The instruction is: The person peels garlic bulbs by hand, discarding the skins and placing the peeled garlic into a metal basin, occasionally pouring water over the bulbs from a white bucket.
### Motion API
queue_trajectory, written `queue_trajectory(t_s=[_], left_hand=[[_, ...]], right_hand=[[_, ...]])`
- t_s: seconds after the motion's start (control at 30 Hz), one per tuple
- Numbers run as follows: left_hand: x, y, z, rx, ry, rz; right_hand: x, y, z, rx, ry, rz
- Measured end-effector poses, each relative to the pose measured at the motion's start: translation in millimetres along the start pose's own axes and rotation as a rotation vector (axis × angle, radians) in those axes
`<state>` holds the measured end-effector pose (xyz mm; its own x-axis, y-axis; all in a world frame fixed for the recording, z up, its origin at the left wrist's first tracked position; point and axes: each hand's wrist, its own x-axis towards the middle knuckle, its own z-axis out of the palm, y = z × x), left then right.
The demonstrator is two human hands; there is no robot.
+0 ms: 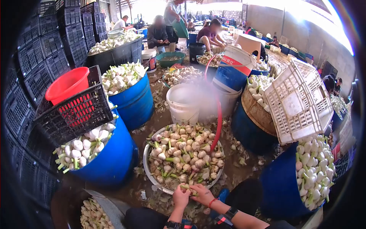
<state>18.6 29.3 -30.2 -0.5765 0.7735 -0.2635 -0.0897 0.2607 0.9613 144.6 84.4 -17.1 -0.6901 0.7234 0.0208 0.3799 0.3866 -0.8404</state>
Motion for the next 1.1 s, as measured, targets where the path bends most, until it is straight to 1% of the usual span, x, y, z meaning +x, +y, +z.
queue_trajectory(t_s=[0.03,0.07,0.1,0.13,0.17,0.2,0.23,0.3,0.33,0.37,0.43,0.47,0.5,0.53,0.57,0.6,0.63,0.7,0.77,0.8,0.83,0.9,0.93,0.97,1.0,1.03,1.1], left_hand=[[-5.0,4.7,-1.4,0.333,0.064,0.093],[-5.6,2.4,-0.1,0.361,0.095,0.077],[-7.0,-1.8,0.3,0.305,0.106,0.083],[-1.9,-17.5,1.0,0.146,0.117,0.094],[-2.5,-8.5,-1.0,0.207,0.101,0.104],[-1.1,-2.4,-5.2,0.135,0.030,-0.013],[4.2,-11.1,-6.8,-0.218,-0.094,-0.155],[2.5,-8.0,-16.3,-0.487,-0.195,-0.328],[3.5,-18.9,-20.9,-0.667,-0.242,-0.355],[-1.3,-11.0,-22.8,-0.747,-0.295,-0.374],[-9.6,10.2,-20.0,-0.825,-0.258,-0.414],[-11.4,11.3,-18.7,-0.827,-0.255,-0.416],[-12.1,12.0,-17.2,-0.687,-0.238,-0.380],[-12.8,11.8,-16.5,-0.549,-0.220,-0.344],[-12.7,11.2,-19.2,-0.552,-0.215,-0.347],[-10.7,11.1,-24.6,-0.643,-0.326,-0.335],[-8.9,11.0,-28.6,-0.733,-0.439,-0.322],[-12.0,17.6,-30.4,-0.772,-0.465,-0.311],[-11.3,16.3,-30.1,-0.726,-0.314,-0.143],[-12.8,18.7,-22.8,-0.571,-0.149,-0.082],[-15.1,20.7,-22.3,-0.571,-0.147,-0.084],[-19.4,20.8,-20.8,-0.438,-0.256,-0.092],[-19.1,19.8,-27.2,-0.551,-0.370,-0.145],[-16.8,15.8,-31.8,-0.554,-0.365,-0.149],[-15.2,9.7,-35.7,-0.783,-0.399,-0.228],[-13.9,5.6,-37.8,-1.012,-0.431,-0.302],[-13.7,5.4,-37.9,-1.031,-0.390,-0.327]], right_hand=[[-1.0,-5.1,-0.4,0.006,-0.007,0.008],[-2.3,-8.8,-0.7,-0.078,0.001,0.038],[-6.2,-11.2,0.0,-0.162,0.000,0.074],[-8.2,-7.5,3.7,-0.163,0.064,0.023],[-6.9,-8.7,4.1,-0.164,0.124,-0.028],[-7.2,-8.5,3.3,-0.109,0.098,0.070],[-8.6,-11.9,0.4,-0.055,0.066,0.178],[-6.8,9.8,-1.3,0.719,-0.138,0.348],[-5.3,10.6,-4.8,0.880,-0.197,0.411],[-1.7,11.1,-7.2,1.040,-0.248,0.463],[1.2,-1.7,-12.7,1.075,-0.190,0.575],[0.7,-4.5,-9.7,0.968,-0.170,0.469],[-0.6,-3.5,-6.5,0.967,-0.171,0.471],[-3.1,-1.3,-2.9,0.815,-0.151,0.343],[-3.5,-5.0,-2.1,0.664,-0.133,0.217],[-4.6,-9.1,-5.2,0.851,-0.180,0.301],[-5.6,-11.4,-6.1,0.850,-0.185,0.306],[-8.0,-11.9,-7.6,1.337,-0.219,0.541],[-8.3,-5.9,-1.7,1.309,-0.249,0.579],[-9.1,-7.3,2.7,1.184,-0.186,0.529],[-9.3,-8.3,5.1,1.057,-0.126,0.478],[-10.8,-13.9,-0.5,1.041,-0.157,0.487],[-13.5,-17.5,-3.8,1.031,-0.186,0.494],[-14.1,-18.6,-5.6,1.021,-0.216,0.499],[-14.5,-13.1,-3.7,1.099,-0.201,0.515],[-15.6,-10.3,-3.4,1.100,-0.204,0.519],[-15.6,-7.2,-3.0,1.293,-0.229,0.509]])
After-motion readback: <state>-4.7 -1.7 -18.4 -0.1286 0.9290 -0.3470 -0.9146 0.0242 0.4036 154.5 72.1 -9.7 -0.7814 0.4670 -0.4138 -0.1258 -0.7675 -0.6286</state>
